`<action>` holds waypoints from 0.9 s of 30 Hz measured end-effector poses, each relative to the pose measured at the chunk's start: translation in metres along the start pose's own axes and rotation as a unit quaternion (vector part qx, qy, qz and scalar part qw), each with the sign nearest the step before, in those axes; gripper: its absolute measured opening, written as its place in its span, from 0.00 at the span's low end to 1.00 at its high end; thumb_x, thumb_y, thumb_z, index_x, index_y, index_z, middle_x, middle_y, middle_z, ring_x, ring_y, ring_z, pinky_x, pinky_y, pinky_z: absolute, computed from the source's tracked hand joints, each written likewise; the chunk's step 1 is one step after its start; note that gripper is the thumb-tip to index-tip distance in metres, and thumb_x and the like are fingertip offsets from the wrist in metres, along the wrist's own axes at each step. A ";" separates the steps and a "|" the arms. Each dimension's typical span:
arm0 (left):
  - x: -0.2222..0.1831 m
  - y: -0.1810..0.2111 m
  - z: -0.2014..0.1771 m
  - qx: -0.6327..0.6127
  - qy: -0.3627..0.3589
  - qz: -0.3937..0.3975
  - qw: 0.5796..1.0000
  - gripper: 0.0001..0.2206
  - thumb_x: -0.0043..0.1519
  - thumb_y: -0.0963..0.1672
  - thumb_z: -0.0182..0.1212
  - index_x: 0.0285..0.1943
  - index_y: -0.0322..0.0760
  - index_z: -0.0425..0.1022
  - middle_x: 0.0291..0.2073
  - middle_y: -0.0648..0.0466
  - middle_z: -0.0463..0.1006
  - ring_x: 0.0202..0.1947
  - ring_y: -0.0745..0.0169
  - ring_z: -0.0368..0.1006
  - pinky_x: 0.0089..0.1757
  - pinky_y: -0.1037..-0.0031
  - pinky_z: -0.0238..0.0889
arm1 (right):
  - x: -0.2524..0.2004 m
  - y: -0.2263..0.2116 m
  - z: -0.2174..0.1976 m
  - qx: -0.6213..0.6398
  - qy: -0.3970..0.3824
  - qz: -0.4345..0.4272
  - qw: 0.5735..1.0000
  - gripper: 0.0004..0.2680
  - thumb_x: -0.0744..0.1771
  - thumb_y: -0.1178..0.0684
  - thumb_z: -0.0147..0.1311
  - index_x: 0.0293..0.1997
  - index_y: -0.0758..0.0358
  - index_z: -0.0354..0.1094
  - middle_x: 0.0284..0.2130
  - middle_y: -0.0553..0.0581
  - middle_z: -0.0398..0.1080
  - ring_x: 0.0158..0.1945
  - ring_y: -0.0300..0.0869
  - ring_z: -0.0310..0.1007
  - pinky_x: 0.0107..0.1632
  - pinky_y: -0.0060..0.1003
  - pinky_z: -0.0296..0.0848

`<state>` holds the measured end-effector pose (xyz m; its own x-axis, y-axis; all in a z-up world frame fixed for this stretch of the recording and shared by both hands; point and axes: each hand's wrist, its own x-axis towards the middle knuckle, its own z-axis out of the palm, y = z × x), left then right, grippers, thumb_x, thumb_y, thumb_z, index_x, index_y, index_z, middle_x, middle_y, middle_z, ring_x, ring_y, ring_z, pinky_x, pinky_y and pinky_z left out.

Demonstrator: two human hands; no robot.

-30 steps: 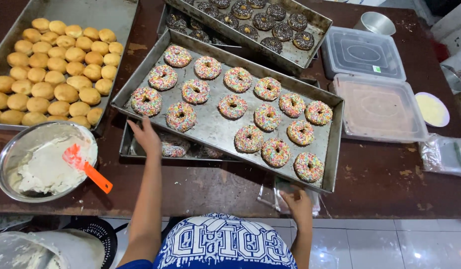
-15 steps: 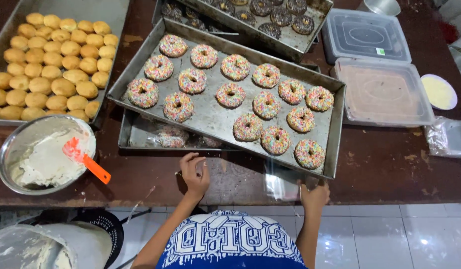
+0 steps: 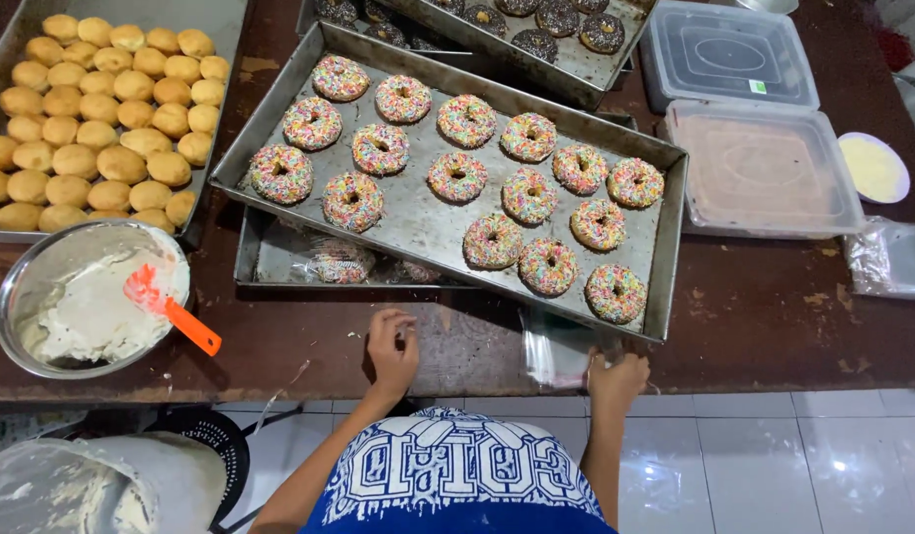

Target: The person picks up donuts from a tray and places them into individual plastic bags on a table.

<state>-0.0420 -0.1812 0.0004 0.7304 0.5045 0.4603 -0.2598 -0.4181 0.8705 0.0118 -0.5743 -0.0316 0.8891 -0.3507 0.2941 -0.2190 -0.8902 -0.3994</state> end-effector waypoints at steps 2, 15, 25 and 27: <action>-0.005 0.004 -0.002 -0.004 -0.019 0.013 1.000 0.07 0.57 0.35 0.60 0.42 0.33 0.76 0.44 0.47 0.74 0.43 0.52 0.74 0.41 0.69 0.68 | -0.015 -0.018 -0.023 -0.052 -0.028 0.006 0.998 0.18 0.63 0.44 0.66 0.52 0.67 0.73 0.55 0.71 0.70 0.60 0.62 0.67 0.60 0.56 0.67; -0.018 -0.008 -0.027 -0.028 -0.107 -0.023 0.994 0.07 0.56 0.35 0.59 0.39 0.34 0.78 0.43 0.47 0.73 0.36 0.55 0.73 0.37 0.72 0.69 | -0.049 -0.045 -0.049 0.054 -0.167 -0.236 0.956 0.16 0.62 0.66 0.51 0.50 0.56 0.78 0.54 0.63 0.74 0.59 0.55 0.74 0.62 0.44 0.73; -0.024 -0.003 -0.047 -0.061 -0.111 0.021 0.992 0.09 0.54 0.32 0.58 0.39 0.32 0.77 0.41 0.47 0.73 0.38 0.55 0.75 0.40 0.72 0.70 | -0.047 -0.033 -0.070 0.067 -0.203 -0.175 0.961 0.12 0.58 0.58 0.67 0.43 0.60 0.79 0.52 0.61 0.75 0.54 0.56 0.75 0.53 0.45 0.74; -0.028 -0.003 -0.048 -0.069 -0.125 0.017 0.990 0.09 0.54 0.32 0.57 0.39 0.32 0.76 0.41 0.47 0.73 0.37 0.55 0.75 0.39 0.73 0.70 | -0.049 -0.039 -0.079 0.089 -0.203 -0.172 0.960 0.10 0.59 0.57 0.67 0.42 0.58 0.81 0.54 0.60 0.74 0.55 0.54 0.75 0.53 0.45 0.74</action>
<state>-0.0922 -0.1576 -0.0065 0.8484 0.2822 0.4478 -0.3586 -0.3160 0.8784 -0.0545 -0.5455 0.0378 0.9877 0.1297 0.0872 0.1559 -0.8570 -0.4912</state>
